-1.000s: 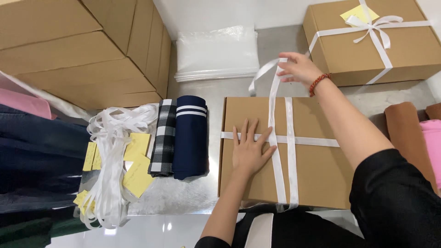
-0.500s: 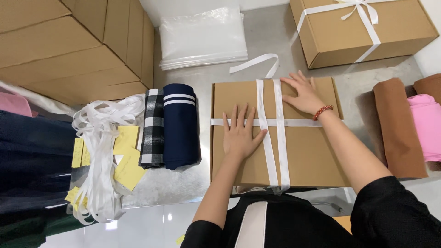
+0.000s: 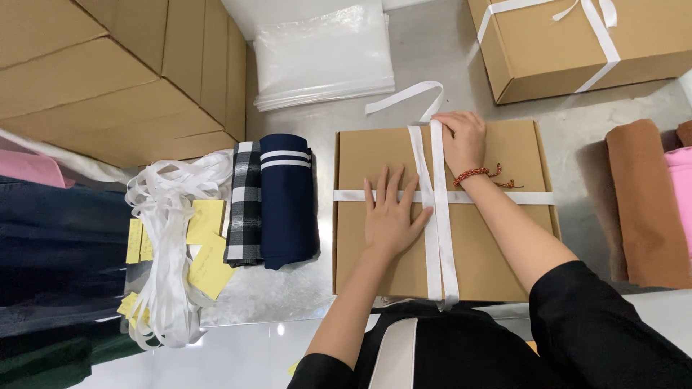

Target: The person wraps a white ribbon around a brown cardboard box, tying it into a bow. They then pick up a yellow sticky note and a pencil, write on the note, and place it on top of the wrapped box.

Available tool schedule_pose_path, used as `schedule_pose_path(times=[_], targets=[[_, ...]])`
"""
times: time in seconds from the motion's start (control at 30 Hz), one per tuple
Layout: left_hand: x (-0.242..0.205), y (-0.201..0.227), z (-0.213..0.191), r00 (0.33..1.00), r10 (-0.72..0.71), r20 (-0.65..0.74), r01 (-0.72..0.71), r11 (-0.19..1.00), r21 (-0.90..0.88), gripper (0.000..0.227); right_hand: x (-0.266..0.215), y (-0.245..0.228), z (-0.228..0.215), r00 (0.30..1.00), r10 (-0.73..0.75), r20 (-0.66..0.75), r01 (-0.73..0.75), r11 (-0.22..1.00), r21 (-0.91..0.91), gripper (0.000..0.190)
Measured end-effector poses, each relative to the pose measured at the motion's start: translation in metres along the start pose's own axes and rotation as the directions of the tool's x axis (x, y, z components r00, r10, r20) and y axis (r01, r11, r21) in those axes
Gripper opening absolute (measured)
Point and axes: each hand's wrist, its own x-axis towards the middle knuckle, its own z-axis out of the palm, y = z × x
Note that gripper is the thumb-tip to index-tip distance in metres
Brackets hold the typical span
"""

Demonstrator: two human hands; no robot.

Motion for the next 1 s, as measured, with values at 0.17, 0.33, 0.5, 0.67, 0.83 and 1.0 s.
schedule_pose_path(times=[0.17,0.33,0.5,0.67,0.83,1.0], targets=[[0.005,0.001,0.008,0.999,0.022,-0.048,-0.022,1.0,-0.004,0.068,-0.002,-0.025,-0.019,0.992,-0.101,-0.079,0.104,0.994,0.032,0.028],[0.004,0.001,0.011,0.997,0.028,-0.073,-0.029,1.0,-0.008,0.072,-0.006,-0.043,-0.033,0.953,-0.25,-0.17,0.257,0.966,0.021,0.029],[0.0,0.002,0.012,0.998,0.036,-0.058,-0.035,0.999,0.018,0.069,-0.01,-0.068,-0.052,0.936,-0.29,-0.197,0.308,0.949,0.064,0.029],[-0.003,0.006,0.008,0.999,0.046,-0.023,-0.045,0.998,0.035,0.065,-0.025,-0.083,-0.069,0.941,-0.294,-0.17,0.322,0.93,0.175,0.032],[0.0,-0.003,0.029,0.996,0.054,-0.068,-0.044,0.99,0.132,0.057,-0.067,-0.096,-0.086,0.981,-0.148,-0.128,0.178,0.949,0.262,0.029],[0.001,-0.006,0.033,0.989,0.097,-0.11,-0.08,0.986,0.149,0.044,-0.117,-0.132,-0.131,0.995,-0.101,-0.013,0.101,0.958,0.268,0.023]])
